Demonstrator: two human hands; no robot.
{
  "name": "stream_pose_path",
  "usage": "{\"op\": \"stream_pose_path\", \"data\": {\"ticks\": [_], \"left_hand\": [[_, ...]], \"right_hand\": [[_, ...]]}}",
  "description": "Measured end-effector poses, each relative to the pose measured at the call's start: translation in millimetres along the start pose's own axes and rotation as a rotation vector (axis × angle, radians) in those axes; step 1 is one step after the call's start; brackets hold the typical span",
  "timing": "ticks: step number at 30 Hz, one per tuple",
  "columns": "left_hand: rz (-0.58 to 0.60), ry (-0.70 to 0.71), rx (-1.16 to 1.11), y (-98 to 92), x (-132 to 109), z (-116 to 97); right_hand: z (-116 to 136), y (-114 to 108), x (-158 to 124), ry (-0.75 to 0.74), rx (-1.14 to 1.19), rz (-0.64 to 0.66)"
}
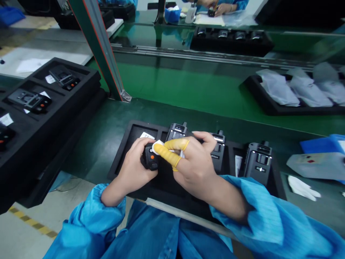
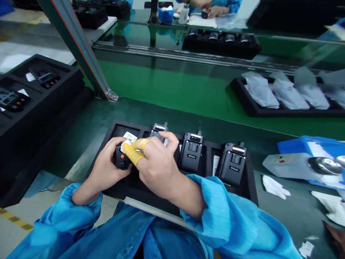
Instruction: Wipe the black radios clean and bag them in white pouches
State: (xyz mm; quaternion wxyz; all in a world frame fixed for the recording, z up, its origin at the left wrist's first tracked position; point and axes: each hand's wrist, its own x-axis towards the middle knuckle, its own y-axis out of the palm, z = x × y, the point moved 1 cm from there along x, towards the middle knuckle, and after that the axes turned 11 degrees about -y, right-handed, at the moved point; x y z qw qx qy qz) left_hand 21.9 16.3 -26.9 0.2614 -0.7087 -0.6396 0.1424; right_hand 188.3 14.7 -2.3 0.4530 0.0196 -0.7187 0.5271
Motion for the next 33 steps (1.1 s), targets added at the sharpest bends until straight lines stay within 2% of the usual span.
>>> {"op": "stream_pose_path", "data": {"ticks": [3, 9, 16, 26, 33], "left_hand": [[0.012, -0.011, -0.021, 0.8, 1, 1], [-0.012, -0.050, -0.022, 2.6, 1, 0], [-0.029, -0.047, -0.004, 2.7, -1, -2], [-0.037, -0.058, -0.013, 2.4, 0, -1], [-0.026, -0.052, -0.004, 1.7, 2, 0]], "right_hand": [[7, 5, 5, -0.040, -0.018, -0.016], [24, 5, 5, 0.042, -0.167, -0.017], [34, 0, 5, 0.080, -0.181, -0.035], [34, -4, -3, 0.082, -0.129, 0.010], [23, -8, -3, 0.070, -0.156, 0.034]]}}
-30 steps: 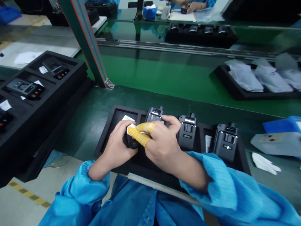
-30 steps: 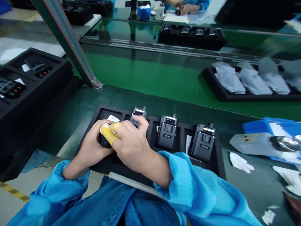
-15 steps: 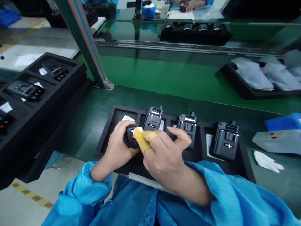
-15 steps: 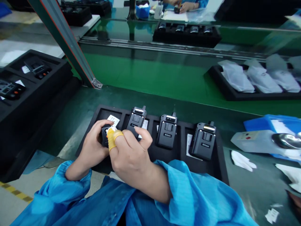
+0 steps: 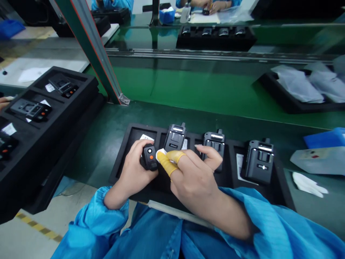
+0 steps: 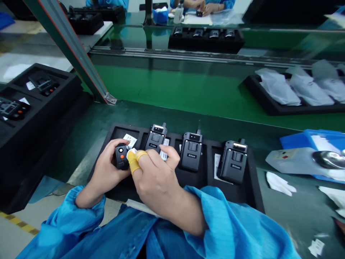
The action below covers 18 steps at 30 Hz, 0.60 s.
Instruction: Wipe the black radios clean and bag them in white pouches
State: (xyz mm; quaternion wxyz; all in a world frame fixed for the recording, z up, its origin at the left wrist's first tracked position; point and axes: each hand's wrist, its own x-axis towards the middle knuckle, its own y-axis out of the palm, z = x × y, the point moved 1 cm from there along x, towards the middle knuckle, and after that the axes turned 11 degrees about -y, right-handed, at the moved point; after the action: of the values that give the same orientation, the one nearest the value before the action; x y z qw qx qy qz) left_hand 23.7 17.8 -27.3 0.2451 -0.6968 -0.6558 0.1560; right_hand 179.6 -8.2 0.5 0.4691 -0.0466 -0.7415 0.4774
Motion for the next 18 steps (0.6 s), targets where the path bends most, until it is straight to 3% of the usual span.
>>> {"op": "stream_pose_path", "data": {"ticks": [11, 18], "left_hand": [[0.028, 0.010, -0.012, -1.2, -2, 0], [0.035, 0.014, 0.012, -2.0, -4, -2]], "right_hand": [[-8, 7, 9, -0.017, 0.128, -0.048], [-9, 13, 10, -0.084, 0.280, 0.032]]}}
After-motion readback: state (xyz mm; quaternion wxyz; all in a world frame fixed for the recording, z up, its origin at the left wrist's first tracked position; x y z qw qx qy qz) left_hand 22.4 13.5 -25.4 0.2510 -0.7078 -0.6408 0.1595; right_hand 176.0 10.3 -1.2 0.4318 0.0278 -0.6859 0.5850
